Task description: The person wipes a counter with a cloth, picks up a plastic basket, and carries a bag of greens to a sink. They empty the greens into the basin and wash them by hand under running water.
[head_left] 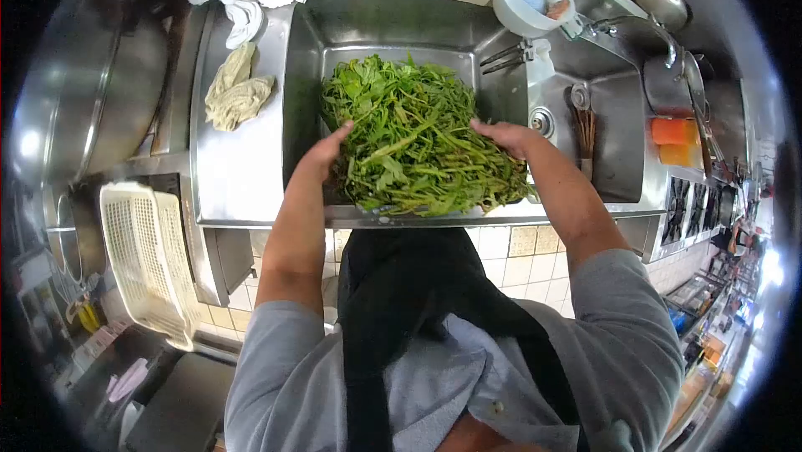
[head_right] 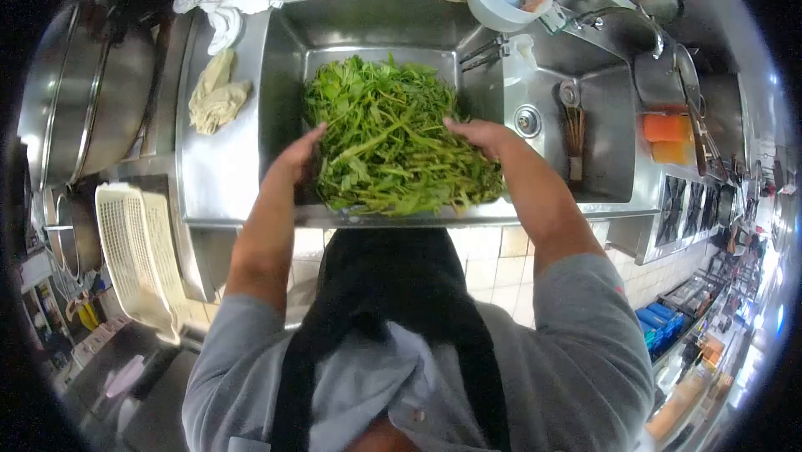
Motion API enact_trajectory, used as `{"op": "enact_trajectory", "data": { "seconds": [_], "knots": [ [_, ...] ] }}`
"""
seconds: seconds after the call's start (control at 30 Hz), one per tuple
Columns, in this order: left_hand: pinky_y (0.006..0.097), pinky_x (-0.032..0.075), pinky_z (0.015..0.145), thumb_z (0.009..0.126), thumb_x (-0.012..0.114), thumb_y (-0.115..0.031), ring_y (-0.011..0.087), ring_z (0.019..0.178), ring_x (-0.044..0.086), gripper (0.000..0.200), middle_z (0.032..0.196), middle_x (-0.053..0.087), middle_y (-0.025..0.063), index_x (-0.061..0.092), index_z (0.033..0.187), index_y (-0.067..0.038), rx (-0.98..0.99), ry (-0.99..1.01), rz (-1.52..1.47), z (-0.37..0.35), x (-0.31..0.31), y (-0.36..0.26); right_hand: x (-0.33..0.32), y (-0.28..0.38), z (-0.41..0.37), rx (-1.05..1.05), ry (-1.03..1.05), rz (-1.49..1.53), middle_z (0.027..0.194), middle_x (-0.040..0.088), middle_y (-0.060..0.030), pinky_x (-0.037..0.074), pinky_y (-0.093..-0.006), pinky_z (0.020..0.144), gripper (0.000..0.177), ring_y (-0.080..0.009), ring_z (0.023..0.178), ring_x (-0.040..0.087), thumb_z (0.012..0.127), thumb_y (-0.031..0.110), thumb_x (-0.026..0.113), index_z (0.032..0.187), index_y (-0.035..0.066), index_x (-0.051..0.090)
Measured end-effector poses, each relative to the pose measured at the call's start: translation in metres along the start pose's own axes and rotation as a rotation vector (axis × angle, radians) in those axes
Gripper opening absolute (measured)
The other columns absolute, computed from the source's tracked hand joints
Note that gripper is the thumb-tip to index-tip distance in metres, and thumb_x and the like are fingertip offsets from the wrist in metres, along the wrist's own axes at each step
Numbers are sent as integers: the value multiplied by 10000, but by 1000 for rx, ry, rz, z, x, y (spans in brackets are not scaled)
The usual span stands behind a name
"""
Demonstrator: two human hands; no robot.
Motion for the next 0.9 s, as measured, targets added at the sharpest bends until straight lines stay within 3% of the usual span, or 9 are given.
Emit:
{"op": "enact_trajectory", "data": {
  "seconds": [0.1,0.13,0.23,0.3,0.33,0.43,0.47,0.77,0.9],
  "knots": [
    [608,119,1117,771,475,-802,416,1444,101,1028,1584,69,210,172,1537,-187,-83,237,119,-15,24,-15,39,37,-64,141,84,-150,1478,391,-167,342,-457,1083,896,-293,1346,395,824,733,515,1448,101,392],
    [610,130,1114,769,460,-814,418,1444,102,1027,1586,67,203,172,1538,-196,-87,257,170,-1,27,-10,39,23,-48,136,301,-53,1405,486,-154,398,-478,1034,881,-293,1259,495,824,779,441,1436,146,421],
    [615,162,1103,761,441,-835,416,1437,136,1034,1592,95,169,195,1533,-194,-160,298,132,45,33,14,34,-1,6,244,234,-230,1493,359,-190,330,-533,1069,932,-365,1337,396,791,813,432,1446,150,410],
    [572,242,1089,792,440,-806,396,1367,319,962,1547,258,182,282,1510,-185,-213,483,-84,68,38,25,52,-9,14,270,282,-159,1461,409,-181,391,-508,1022,883,-353,1258,484,822,784,428,1443,156,419],
    [518,352,1032,836,458,-745,348,1225,491,872,1440,437,186,368,1471,-154,-238,334,-14,75,38,30,55,-25,28,206,321,-98,1437,437,-180,406,-497,1007,859,-345,1221,512,839,767,423,1445,158,415],
    [475,406,987,865,468,-700,327,1130,560,783,1396,488,171,459,1410,-137,-122,184,55,41,51,0,62,-24,38,172,320,39,1375,499,-173,423,-477,985,764,-316,1166,550,882,680,474,1444,166,417],
    [471,234,1112,825,507,-715,324,1408,277,911,1573,218,139,206,1533,-227,-214,430,-46,88,46,36,66,-15,31,127,370,32,1370,507,-171,419,-469,991,703,-309,1169,550,894,622,506,1426,167,444],
    [447,299,1081,840,558,-633,336,1369,342,889,1544,276,155,199,1534,-210,124,255,-187,27,49,38,77,34,-21,-269,318,23,1147,641,-112,513,-378,841,504,-176,956,628,946,444,549,1267,57,582],
    [436,327,1068,846,581,-596,341,1351,371,882,1531,302,161,196,1535,-203,305,140,-205,9,51,30,53,71,-56,-391,147,-269,1259,597,-113,458,-339,951,447,-175,1102,574,950,290,582,1328,57,531]
  ]
}}
Point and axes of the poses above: each hand's wrist, its own z-axis towards the middle knuckle, its own x-axis out of the palm, y = z × x, the point moved 2 cm from there along z, towards the middle knuckle
